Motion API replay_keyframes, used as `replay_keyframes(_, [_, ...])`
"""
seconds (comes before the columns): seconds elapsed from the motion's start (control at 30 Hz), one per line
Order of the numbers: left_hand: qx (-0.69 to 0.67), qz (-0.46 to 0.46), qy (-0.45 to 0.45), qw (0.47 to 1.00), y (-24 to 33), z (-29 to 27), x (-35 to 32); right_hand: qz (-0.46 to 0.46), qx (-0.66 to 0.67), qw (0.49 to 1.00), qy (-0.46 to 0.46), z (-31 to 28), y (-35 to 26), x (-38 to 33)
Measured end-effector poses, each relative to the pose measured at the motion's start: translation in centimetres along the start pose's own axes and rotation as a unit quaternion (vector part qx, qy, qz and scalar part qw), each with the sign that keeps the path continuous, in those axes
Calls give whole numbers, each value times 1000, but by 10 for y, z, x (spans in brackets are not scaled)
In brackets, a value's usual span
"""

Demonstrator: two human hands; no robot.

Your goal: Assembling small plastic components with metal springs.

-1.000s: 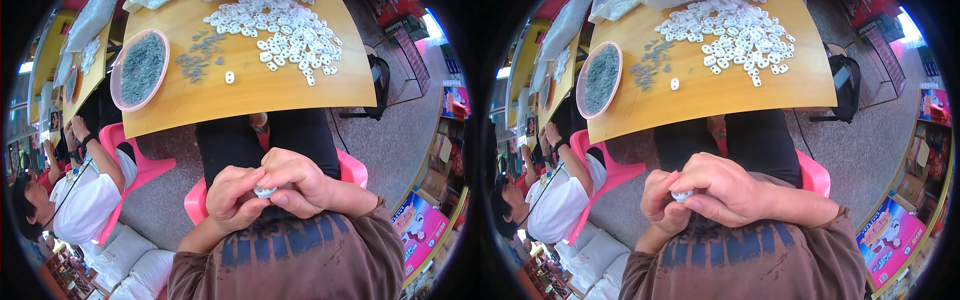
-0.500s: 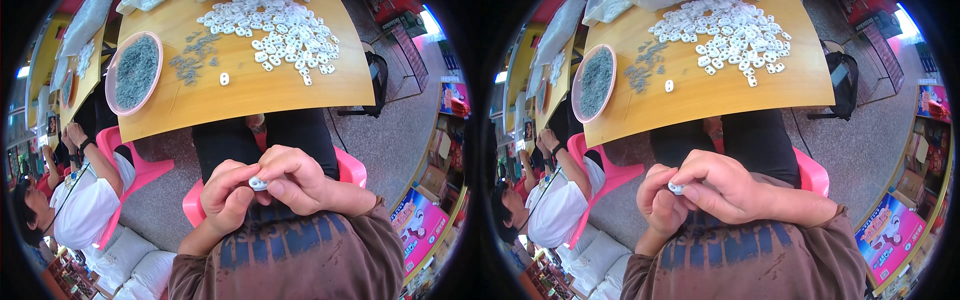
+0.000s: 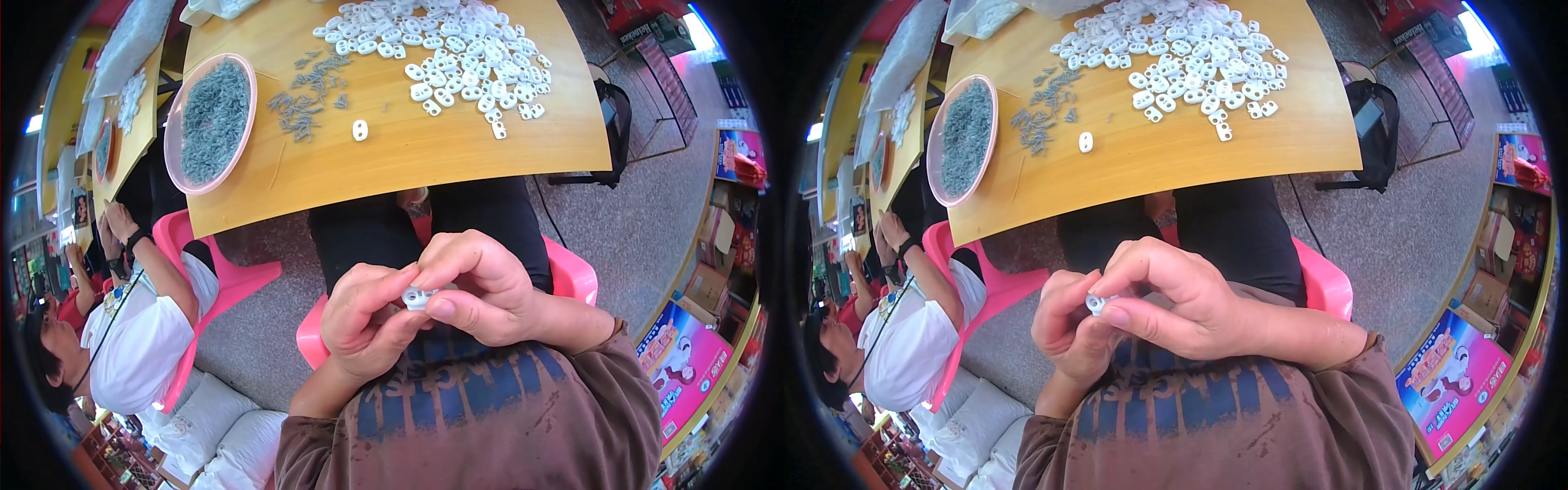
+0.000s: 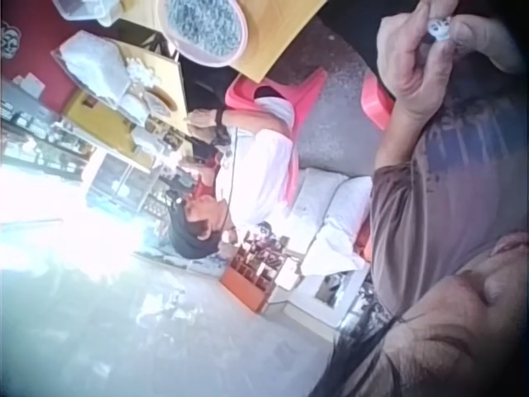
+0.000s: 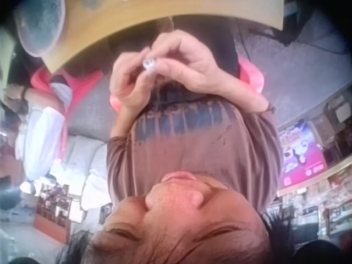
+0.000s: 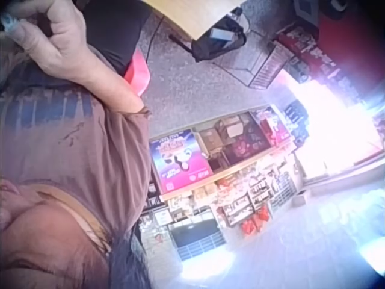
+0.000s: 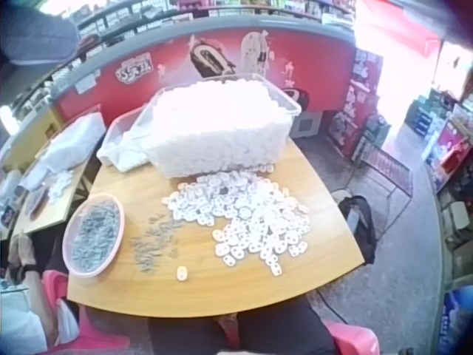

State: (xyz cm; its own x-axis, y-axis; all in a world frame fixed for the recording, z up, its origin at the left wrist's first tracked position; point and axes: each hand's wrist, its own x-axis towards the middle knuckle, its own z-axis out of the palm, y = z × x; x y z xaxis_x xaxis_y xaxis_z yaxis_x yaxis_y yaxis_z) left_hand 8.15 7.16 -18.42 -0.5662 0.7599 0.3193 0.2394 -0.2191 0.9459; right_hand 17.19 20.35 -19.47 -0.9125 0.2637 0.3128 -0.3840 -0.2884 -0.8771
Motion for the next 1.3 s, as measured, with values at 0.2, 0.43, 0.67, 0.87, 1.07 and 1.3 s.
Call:
replay_keyframes(0.2, [-2,25,-19,999,-3,-1,6,16,73,997,2,-1,2,1])
replay_keyframes(0.43, [-24,-17,-8,1000,-1,-2,5,35,90,995,13,-2,-2,5])
replay_keyframes(0.67, [-78,-114,16,990,-4,-1,7,-7,-128,992,5,-8,-2,8])
replay_keyframes(0.87, [-138,-219,199,945,-6,-16,30,65,-186,979,48,-13,2,7])
replay_keyframes(1.07, [-155,-136,295,933,-9,-83,74,115,-198,970,80,-19,1,11])
replay_keyframes(1.3, [-155,-240,177,942,-20,-69,70,151,-213,961,88,-27,3,9])
